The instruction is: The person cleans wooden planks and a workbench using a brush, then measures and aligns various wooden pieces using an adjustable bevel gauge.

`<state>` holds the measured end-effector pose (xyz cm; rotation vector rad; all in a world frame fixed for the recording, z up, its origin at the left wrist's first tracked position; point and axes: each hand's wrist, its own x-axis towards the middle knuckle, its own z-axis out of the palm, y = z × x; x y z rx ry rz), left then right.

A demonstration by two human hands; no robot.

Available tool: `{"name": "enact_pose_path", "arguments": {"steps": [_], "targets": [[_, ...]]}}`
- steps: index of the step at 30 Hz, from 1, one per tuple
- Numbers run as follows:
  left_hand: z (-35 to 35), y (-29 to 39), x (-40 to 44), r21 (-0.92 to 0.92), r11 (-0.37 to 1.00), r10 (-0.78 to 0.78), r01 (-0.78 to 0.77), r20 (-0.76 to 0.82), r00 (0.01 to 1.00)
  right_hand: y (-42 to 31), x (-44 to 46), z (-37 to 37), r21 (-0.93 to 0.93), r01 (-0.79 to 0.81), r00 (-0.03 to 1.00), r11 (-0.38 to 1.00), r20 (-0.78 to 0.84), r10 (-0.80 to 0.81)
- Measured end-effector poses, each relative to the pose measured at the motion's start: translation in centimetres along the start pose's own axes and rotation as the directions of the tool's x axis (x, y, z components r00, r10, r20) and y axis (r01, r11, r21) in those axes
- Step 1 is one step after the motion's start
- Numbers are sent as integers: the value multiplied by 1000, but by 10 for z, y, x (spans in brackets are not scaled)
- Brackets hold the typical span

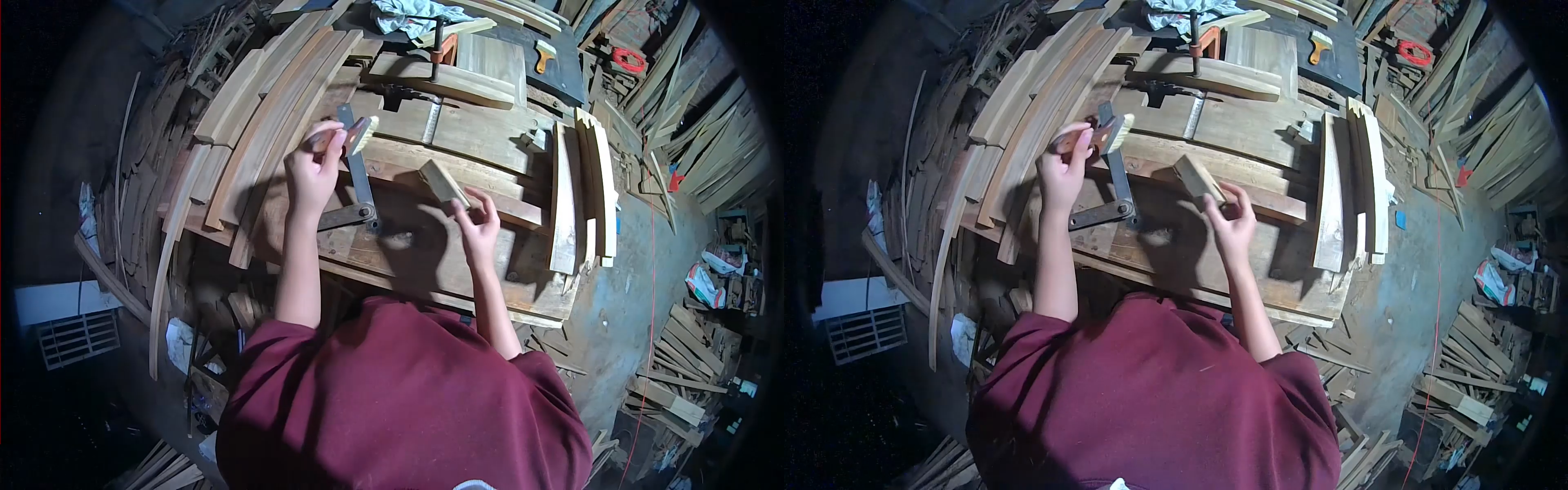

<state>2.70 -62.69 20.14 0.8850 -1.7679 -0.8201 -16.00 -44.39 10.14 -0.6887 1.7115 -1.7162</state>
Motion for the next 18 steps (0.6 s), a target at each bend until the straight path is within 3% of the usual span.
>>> {"name": "enact_pose_path", "arguments": {"steps": [1, 2, 4, 6, 8, 10, 13, 14, 16, 18], "targets": [[-2, -6, -5, -72, 997, -3, 4, 9, 1000, -14, -3, 2, 243, -108, 993, 964, -11, 115], [-3, -11, -9, -144, 990, -5, 8, 16, 1000, -18, -3, -2, 362, -278, 957, 890, 23, 289], [0, -16, -11, 60, 953, 283, -297, 172, 943, 2, -1, -18, 524, -432, 900, 734, 199, 387], [11, -19, -22, 85, 989, 81, -123, 388, 918, 11, -1, -20, 628, -546, 816, 555, 246, 523], [27, -22, -28, 236, 955, 25, -179, 538, 842, 5, -9, -21, 688, -542, 809, 482, 273, 520], [47, -37, -34, 348, 838, 163, -420, 576, 801, 7, -10, -25, 708, -558, 809, 433, 348, 474], [60, -46, -34, 414, 716, 189, -563, 661, 726, 7, -11, -31, 728, -592, 791, 347, 440, 426], [56, -43, -31, 396, 766, 106, -507, 699, 707, 0, -11, -30, 727, -592, 791, 349, 440, 425], [44, -34, -20, 368, 804, 107, -468, 685, 721, -6, -11, -30, 771, -613, 760, 173, 515, 396], [29, -49, -8, 442, 794, 12, -418, 675, 737, -5, -10, -34, 769, -623, 757, 147, 544, 362]]}}
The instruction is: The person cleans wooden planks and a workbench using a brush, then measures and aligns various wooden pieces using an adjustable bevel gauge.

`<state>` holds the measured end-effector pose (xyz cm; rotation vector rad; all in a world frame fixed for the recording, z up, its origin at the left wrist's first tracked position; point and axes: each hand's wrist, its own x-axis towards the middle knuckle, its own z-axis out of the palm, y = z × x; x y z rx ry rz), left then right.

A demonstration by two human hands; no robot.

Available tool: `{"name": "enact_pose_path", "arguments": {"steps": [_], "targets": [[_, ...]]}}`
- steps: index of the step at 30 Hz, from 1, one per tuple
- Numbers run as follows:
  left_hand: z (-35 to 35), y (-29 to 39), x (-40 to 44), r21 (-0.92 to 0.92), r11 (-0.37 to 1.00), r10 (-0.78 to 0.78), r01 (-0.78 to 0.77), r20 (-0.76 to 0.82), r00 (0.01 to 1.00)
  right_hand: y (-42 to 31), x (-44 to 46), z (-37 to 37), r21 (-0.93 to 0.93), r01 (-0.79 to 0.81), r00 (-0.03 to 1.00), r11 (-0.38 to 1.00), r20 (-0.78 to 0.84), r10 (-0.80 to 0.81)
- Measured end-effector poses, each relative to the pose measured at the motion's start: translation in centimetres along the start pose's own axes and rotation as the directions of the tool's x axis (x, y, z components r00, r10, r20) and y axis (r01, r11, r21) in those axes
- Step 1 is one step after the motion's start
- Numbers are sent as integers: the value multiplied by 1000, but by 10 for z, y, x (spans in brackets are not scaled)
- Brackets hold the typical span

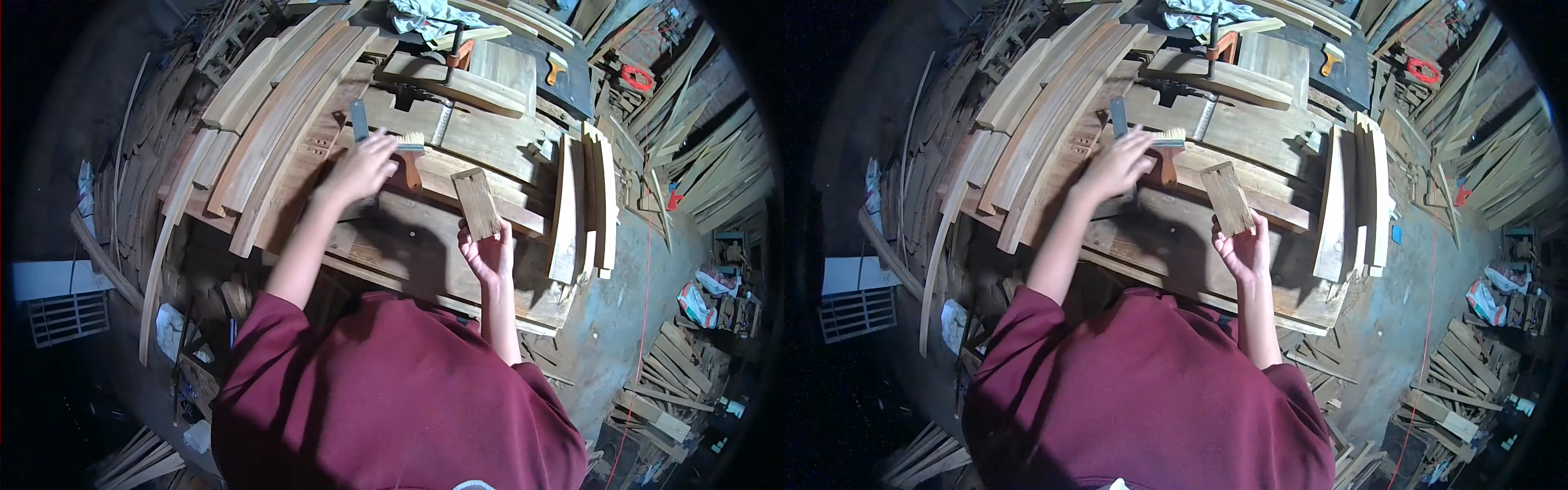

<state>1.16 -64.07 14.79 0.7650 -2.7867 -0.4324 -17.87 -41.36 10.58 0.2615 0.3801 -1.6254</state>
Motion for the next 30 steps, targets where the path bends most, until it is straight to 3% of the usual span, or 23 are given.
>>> {"name": "enact_pose_path", "arguments": {"steps": [3, 5, 6, 9, 10, 12, 15, 19, 23, 26, 28, 30], "targets": [[-7, -38, 0, 276, 960, 22, -56, 127, 992, -1, -1, 5, 27, -93, 988, 995, 125, 89], [-20, -42, 3, 246, 954, 123, -172, 202, 972, -1, -3, 5, 29, -113, 987, 993, 116, 109], [-25, -43, 3, 343, 900, 214, -270, 192, 958, 0, -4, 5, 27, -141, 985, 990, 106, 137], [-31, -43, 17, 392, 837, 279, -383, 296, 914, 1, -3, -5, 55, -134, 989, 989, 69, 130], [-33, -49, 21, 406, 778, 426, -479, 220, 878, 2, -2, -8, 57, -111, 994, 992, 25, 110], [-37, -59, 29, 467, 710, 418, -527, 323, 849, 3, -2, -15, 101, -123, 992, 987, 44, 119], [-65, -51, 26, 460, 678, 513, -573, 262, 817, -2, -6, -19, 137, -122, 992, 983, 42, 117], [-107, -35, 8, 440, 749, 317, -495, 418, 851, -6, -8, -15, 59, -28, 998, 998, -54, 31], [-113, -40, -6, 392, 830, 254, -397, 368, 894, -13, -3, -19, -72, 6, 997, 997, -80, -11], [-98, -38, -1, 327, 798, 401, -506, 340, 851, -13, 3, -20, -104, 22, 993, 994, -117, -34], [-80, -36, 7, 411, 726, 457, -551, 312, 833, -14, 4, -19, -109, -5, 995, 994, -95, -6], [-77, -33, 14, 442, 734, 394, -515, 341, 854, -16, 6, -19, -117, -30, 997, 993, -74, 22]]}}
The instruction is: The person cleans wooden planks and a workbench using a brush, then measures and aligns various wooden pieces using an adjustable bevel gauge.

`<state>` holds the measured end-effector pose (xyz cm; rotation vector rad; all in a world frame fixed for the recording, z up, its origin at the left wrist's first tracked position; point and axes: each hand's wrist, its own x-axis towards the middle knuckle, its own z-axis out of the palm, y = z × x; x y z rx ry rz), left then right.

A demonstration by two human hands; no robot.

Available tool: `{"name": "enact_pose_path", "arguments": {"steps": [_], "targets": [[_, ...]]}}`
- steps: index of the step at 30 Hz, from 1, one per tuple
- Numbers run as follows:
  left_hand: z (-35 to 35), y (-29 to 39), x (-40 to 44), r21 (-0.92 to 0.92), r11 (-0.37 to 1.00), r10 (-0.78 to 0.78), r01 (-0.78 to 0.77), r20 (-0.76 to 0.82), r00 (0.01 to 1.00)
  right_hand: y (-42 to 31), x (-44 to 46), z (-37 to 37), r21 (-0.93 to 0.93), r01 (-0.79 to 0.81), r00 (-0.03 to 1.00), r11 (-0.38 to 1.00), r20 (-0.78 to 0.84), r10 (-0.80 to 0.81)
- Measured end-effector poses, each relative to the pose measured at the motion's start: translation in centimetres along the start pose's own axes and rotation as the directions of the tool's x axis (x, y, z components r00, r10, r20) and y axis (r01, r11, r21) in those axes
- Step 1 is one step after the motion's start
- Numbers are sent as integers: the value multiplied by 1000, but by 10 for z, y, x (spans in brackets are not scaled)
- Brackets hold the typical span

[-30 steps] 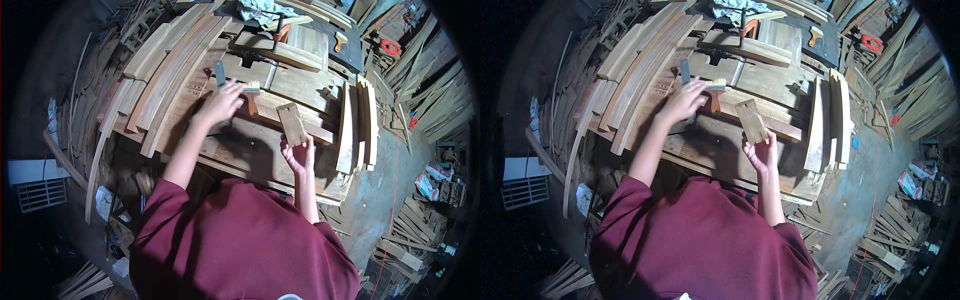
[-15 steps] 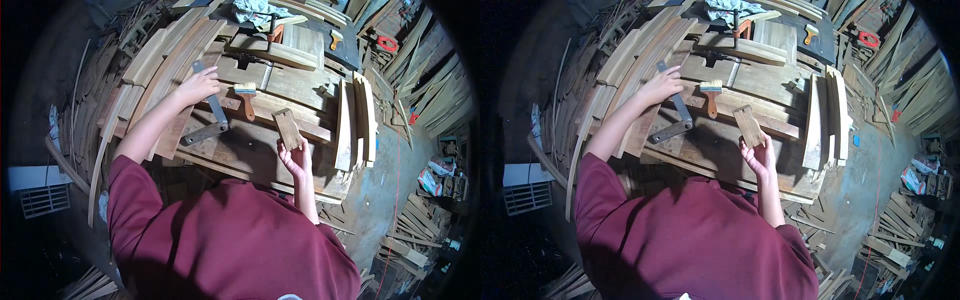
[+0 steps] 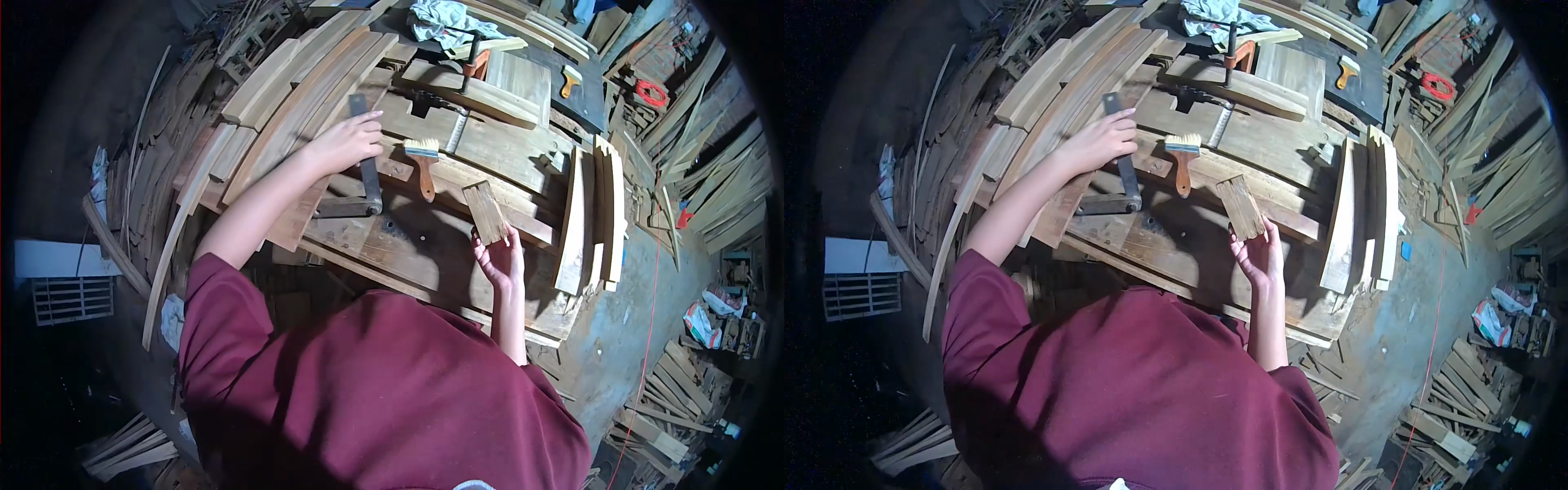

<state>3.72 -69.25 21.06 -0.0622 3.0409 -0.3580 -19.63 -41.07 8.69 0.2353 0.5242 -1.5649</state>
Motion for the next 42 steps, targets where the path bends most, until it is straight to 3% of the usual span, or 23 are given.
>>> {"name": "enact_pose_path", "arguments": {"steps": [2, 4, 7, 9, 10, 11, 12, 13, 14, 15, 18, 20, 23, 26, 27, 28, 29, 31, 32, 33, 35, 40, 42], "targets": [[18, -9, 4, -30, 1000, 0, -6, -196, 981, -1, 3, -1, -6, -23, 999, 1000, 32, 23], [29, -12, 1, -38, 999, -42, 38, -102, 994, -1, 6, 0, -10, -2, 1000, 1000, 8, 2], [58, -1, -10, -44, 963, -270, 268, -260, 927, -1, 6, 0, -9, 34, 999, 999, -39, -34], [60, 32, -20, -116, 873, -487, 473, -256, 835, -2, 7, -2, -16, 23, 1000, 1000, 0, -23], [64, 52, -25, -256, 804, -589, 536, -219, 778, -2, 7, 0, -13, 27, 1000, 1000, -1, -27], [62, 69, -30, -395, 716, -643, 576, -52, 764, -2, 5, 5, -25, 41, 999, 999, -21, -41], [53, 86, -37, -475, 654, -650, 589, 46, 758, -3, 5, 7, -37, 55, 998, 998, -42, -56], [70, 101, -46, -409, 745, -609, 526, -95, 788, -4, 5, 7, -33, 61, 997, 998, -46, -63], [70, 113, -50, -441, 706, -633, 554, -42, 773, -5, 6, 6, -33, 46, 999, 998, -26, -47], [69, 123, -51, -356, 713, -656, 604, -34, 754, -6, 6, 6, -34, 30, 1000, 999, -7, -31], [105, 121, -59, -299, 776, -614, 555, -158, 773, -8, 7, 12, 29, 23, 999, 999, 21, -23], [101, 130, -60, -420, 698, -670, 581, -97, 736, -9, 10, 12, 38, 32, 999, 999, 37, -34], [87, 140, -60, -628, 624, -744, 465, -296, 599, -12, 11, 21, 1, 22, 997, 1000, 69, -22], [62, 146, -60, -794, 494, -862, 354, -393, 321, -17, 15, 25, -134, 52, 997, 990, -45, -59], [67, 143, -56, -878, 414, -908, 240, -382, 169, -18, 16, 28, -186, 51, 993, 981, -91, -69], [57, 142, -51, -969, 30, -985, -244, -70, 155, -19, 16, 34, -186, 49, 993, 981, -94, -67], [43, 134, -50, -981, 29, -978, -193, -67, 195, -19, 15, 39, -212, 32, 994, 977, -96, -54], [36, 118, -45, -957, -92, -973, -276, 27, 228, -20, 17, 46, -243, 6, 996, 970, -86, -27], [22, 115, -31, -916, -140, -981, -377, 78, 176, -20, 16, 52, -246, 2, 996, 969, -85, -23], [15, 111, -23, -915, -193, -971, -354, 125, 206, -19, 16, 58, -256, -3, 998, 967, -58, -12], [2, 103, -8, -873, -361, -917, -328, 268, 296, -15, 16, 66, -267, -8, 1000, 964, -27, 1], [3, 89, 21, -865, -431, -810, -256, 246, 533, -9, 11, 83, -248, -50, 999, 968, -15, 48], [6, 86, 27, -887, -428, -745, -174, 237, 624, -8, 9, 73, -286, -23, 996, 958, 72, 46]]}}
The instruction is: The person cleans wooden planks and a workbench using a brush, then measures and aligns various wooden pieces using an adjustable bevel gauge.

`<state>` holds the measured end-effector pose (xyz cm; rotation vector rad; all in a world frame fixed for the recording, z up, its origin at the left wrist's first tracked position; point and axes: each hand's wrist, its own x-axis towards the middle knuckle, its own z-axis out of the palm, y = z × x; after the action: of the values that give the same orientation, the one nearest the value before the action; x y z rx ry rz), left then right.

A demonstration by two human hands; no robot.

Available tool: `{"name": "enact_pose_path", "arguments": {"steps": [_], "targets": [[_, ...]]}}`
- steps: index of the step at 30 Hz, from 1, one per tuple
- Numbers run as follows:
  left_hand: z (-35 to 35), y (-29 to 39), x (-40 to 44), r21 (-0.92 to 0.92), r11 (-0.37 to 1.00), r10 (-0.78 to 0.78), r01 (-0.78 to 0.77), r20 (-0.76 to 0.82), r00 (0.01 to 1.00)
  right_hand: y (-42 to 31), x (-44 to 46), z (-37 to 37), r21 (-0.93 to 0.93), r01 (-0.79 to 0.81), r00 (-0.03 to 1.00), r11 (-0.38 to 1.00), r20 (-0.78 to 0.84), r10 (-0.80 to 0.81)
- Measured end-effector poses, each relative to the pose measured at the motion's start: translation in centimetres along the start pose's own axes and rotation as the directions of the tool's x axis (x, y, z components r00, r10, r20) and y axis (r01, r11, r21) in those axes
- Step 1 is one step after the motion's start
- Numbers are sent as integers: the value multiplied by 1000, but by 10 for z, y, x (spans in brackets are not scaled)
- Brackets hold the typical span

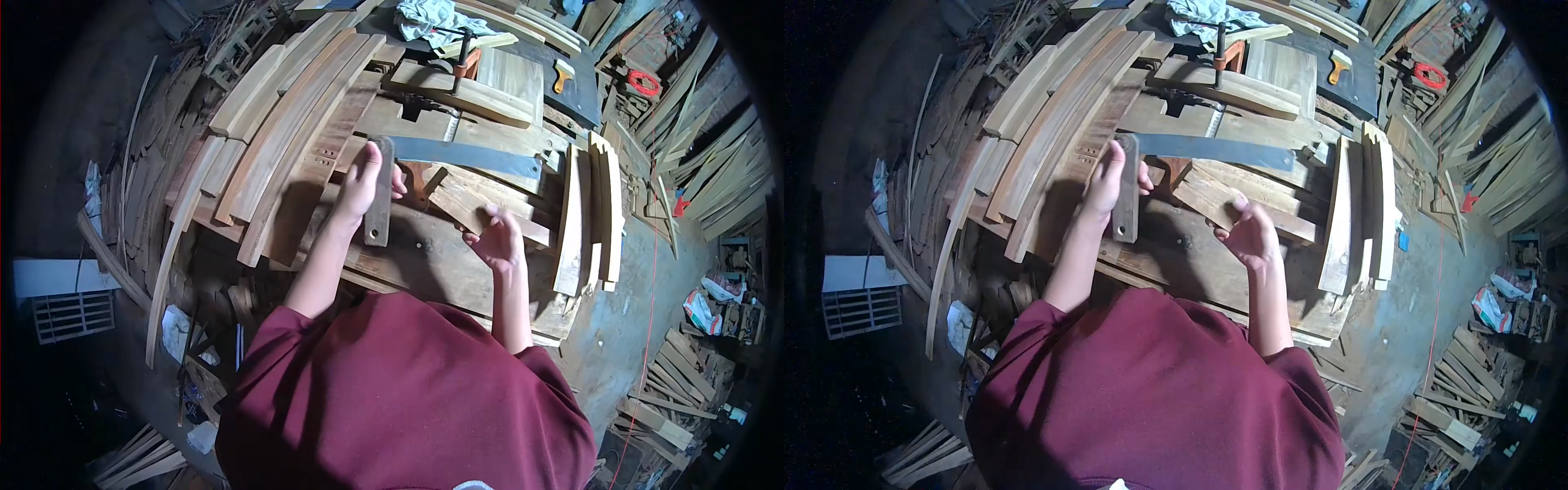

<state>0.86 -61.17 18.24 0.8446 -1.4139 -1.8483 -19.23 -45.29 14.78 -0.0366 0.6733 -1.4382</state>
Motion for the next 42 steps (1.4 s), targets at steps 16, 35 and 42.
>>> {"name": "enact_pose_path", "arguments": {"steps": [16, 35, 42], "targets": [[37, -6, -4, 384, 909, 235, -163, -149, 960, 12, -12, 30, -290, 288, 944, 913, -74, -321], [34, 3, -8, 486, 835, 355, -259, -116, 928, 18, -6, 40, -329, 345, 917, 879, -83, -391], [32, -1, -6, 454, 847, 358, -277, -102, 928, 17, -8, 47, -346, 345, 922, 872, -50, -385]]}}
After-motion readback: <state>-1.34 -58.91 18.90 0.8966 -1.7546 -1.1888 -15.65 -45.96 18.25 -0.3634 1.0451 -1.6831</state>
